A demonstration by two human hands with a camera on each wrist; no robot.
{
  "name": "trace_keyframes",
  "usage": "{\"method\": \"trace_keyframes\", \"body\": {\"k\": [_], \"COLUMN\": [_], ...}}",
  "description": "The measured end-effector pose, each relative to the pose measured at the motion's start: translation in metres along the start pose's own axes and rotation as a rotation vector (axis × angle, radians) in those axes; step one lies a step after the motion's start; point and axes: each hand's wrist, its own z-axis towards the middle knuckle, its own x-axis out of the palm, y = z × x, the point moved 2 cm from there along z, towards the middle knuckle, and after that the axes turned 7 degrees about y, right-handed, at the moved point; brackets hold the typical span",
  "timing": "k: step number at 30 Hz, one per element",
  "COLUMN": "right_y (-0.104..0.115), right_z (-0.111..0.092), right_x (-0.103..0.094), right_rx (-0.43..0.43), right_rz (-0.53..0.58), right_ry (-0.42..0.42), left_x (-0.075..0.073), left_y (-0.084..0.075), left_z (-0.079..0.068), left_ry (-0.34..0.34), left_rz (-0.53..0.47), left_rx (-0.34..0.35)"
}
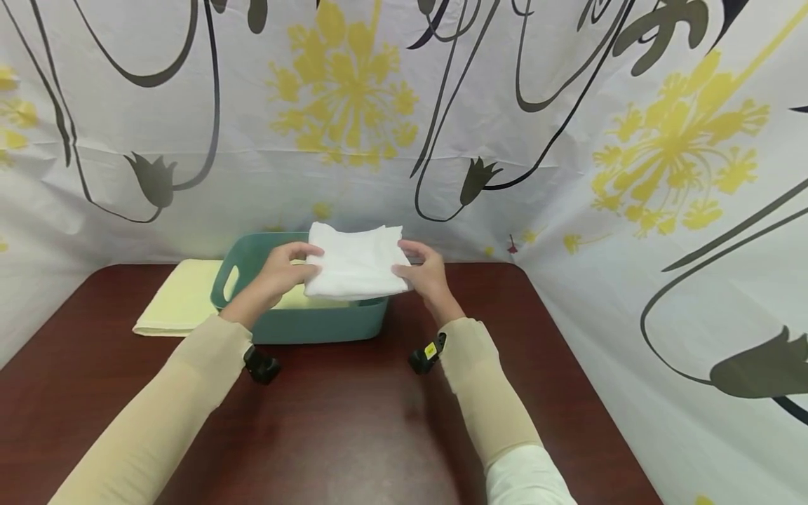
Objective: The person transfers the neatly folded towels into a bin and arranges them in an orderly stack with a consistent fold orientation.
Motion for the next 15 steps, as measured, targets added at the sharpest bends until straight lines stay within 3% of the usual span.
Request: {"method": "trace_keyframes", "body": {"k": [9,15], "right_y": [-0.001,-0.002], "right_z": [0.007,0.013], "right_x": [0.011,0.020], "right_rx": [0.015,0.021], "right_rz": [-0.010,-0.020], "right_ry": [0.039,0.085], "left_x": [-0.009,-0.020], "left_y": [0.003,0.009], "left_z": [-0.005,-0.006], "left_ry": [-0.002,0.032], "left_rz": [0.008,0.010], "left_rx": [0.007,-0.008]}}
